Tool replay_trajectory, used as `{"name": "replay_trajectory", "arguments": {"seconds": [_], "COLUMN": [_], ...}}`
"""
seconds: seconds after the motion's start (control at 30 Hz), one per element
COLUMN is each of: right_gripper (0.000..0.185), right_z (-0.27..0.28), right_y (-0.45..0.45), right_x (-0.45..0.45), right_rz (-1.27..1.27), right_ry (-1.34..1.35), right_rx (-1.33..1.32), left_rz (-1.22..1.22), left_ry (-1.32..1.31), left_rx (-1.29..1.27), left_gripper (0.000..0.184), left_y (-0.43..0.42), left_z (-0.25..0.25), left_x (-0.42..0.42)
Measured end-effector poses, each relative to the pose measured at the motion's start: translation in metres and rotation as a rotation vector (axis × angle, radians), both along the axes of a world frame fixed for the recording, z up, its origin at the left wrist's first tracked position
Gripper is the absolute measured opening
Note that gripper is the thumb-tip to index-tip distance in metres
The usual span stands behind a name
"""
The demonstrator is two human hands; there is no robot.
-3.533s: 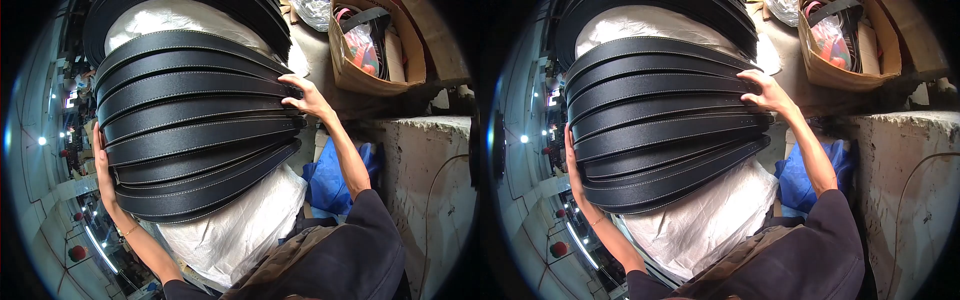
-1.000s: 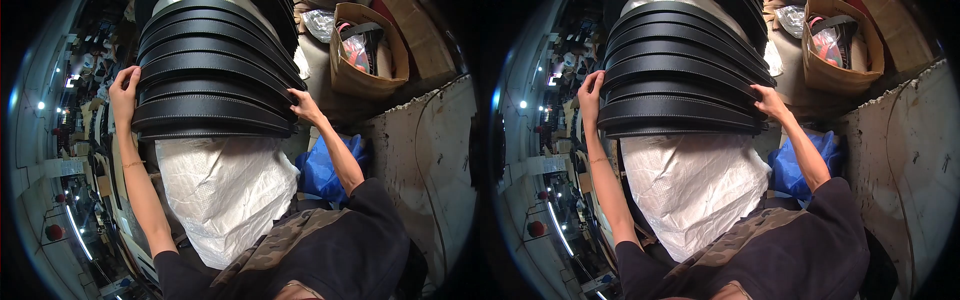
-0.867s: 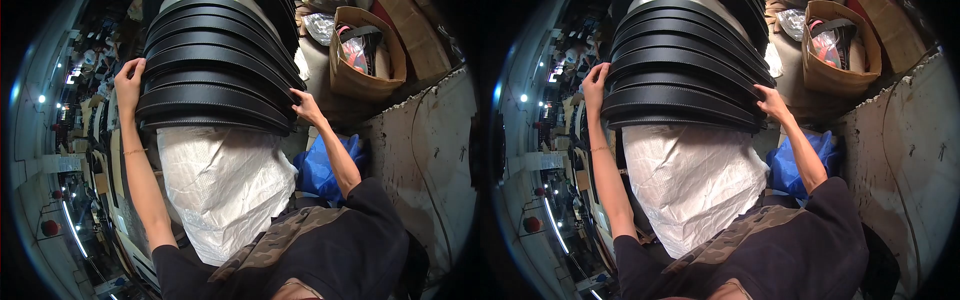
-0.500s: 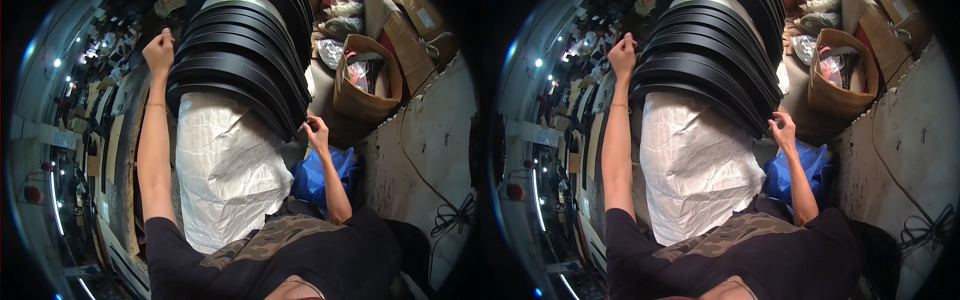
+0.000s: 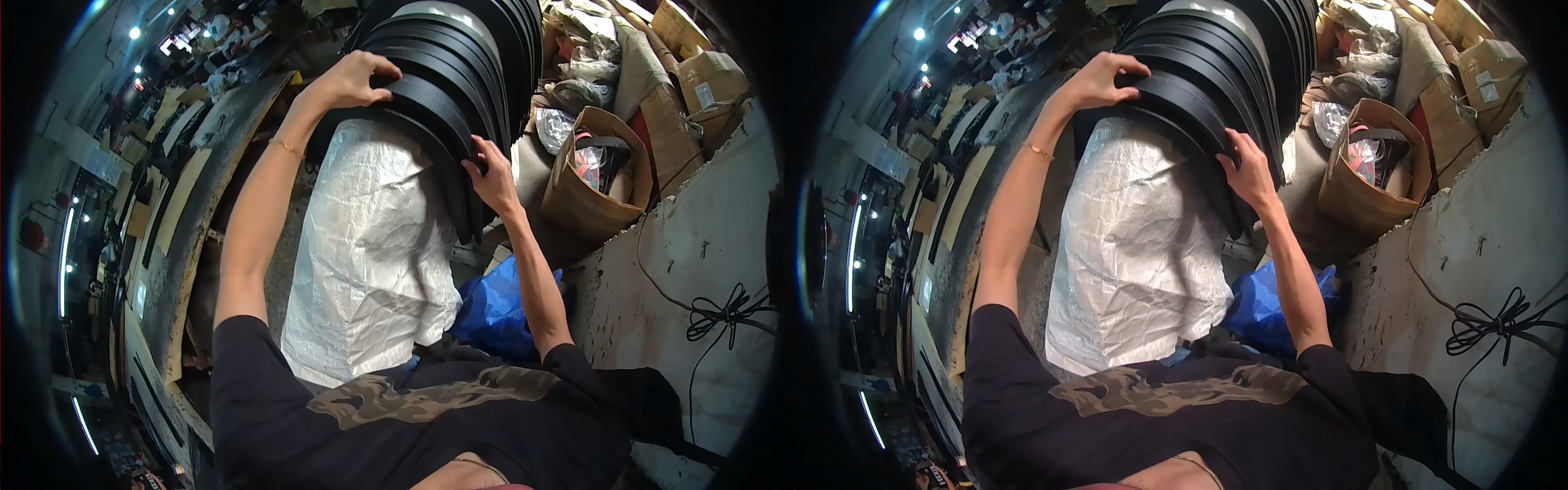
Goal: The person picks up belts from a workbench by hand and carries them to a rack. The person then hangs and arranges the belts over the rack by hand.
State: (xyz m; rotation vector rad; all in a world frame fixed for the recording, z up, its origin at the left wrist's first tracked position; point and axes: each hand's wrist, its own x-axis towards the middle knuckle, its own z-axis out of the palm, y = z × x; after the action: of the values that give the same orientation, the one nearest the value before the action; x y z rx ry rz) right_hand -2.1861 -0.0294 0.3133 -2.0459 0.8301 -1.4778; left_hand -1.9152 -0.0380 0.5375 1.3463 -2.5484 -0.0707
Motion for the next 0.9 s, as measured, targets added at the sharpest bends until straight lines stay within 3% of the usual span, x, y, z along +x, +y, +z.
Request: {"name": "replay_trajectory", "arguments": {"seconds": [0.17, 0.37, 0.5, 0.53, 0.57, 0.63, 0.7, 0.77, 0.9], "right_gripper": [0.051, 0.051, 0.051, 0.051, 0.052, 0.053, 0.053, 0.056, 0.058], "right_z": [-0.009, -0.039, -0.059, -0.058, -0.056, -0.057, -0.066, -0.070, -0.086], "right_y": [-0.008, -0.005, -0.004, -0.001, -0.001, -0.001, -0.003, 0.001, 0.029], "right_x": [0.003, -0.007, -0.008, -0.008, -0.009, -0.006, -0.002, -0.001, -0.006], "right_rz": [0.078, 0.087, 0.060, 0.062, 0.011, -0.032, 0.005, 0.016, -0.156], "right_ry": [-0.133, -0.083, -0.037, -0.030, 0.039, 0.119, -0.054, -0.053, -0.094], "right_rx": [0.079, 0.221, 0.239, 0.249, 0.220, 0.195, 0.198, 0.215, 0.208], "left_rz": [0.021, 0.063, -0.015, -0.205, -0.128, -0.001, 0.024, -0.202, -0.049], "left_ry": [-0.070, -0.213, -0.228, -0.079, -0.054, -0.136, -0.059, 0.007, 0.119], "left_rx": [0.064, 0.078, -0.014, 0.049, 0.100, 0.134, 0.156, -0.486, -0.395], "left_gripper": [0.047, 0.050, 0.040, 0.035, 0.045, 0.047, 0.048, 0.047, 0.031], "left_y": [-0.003, -0.018, -0.017, -0.015, -0.012, 0.000, 0.023, 0.049, 0.146], "left_z": [0.007, 0.012, 0.008, 0.014, 0.013, 0.018, 0.018, 0.017, 0.037], "left_x": [-0.011, -0.019, -0.017, -0.012, -0.012, -0.018, -0.022, -0.024, -0.030]}}
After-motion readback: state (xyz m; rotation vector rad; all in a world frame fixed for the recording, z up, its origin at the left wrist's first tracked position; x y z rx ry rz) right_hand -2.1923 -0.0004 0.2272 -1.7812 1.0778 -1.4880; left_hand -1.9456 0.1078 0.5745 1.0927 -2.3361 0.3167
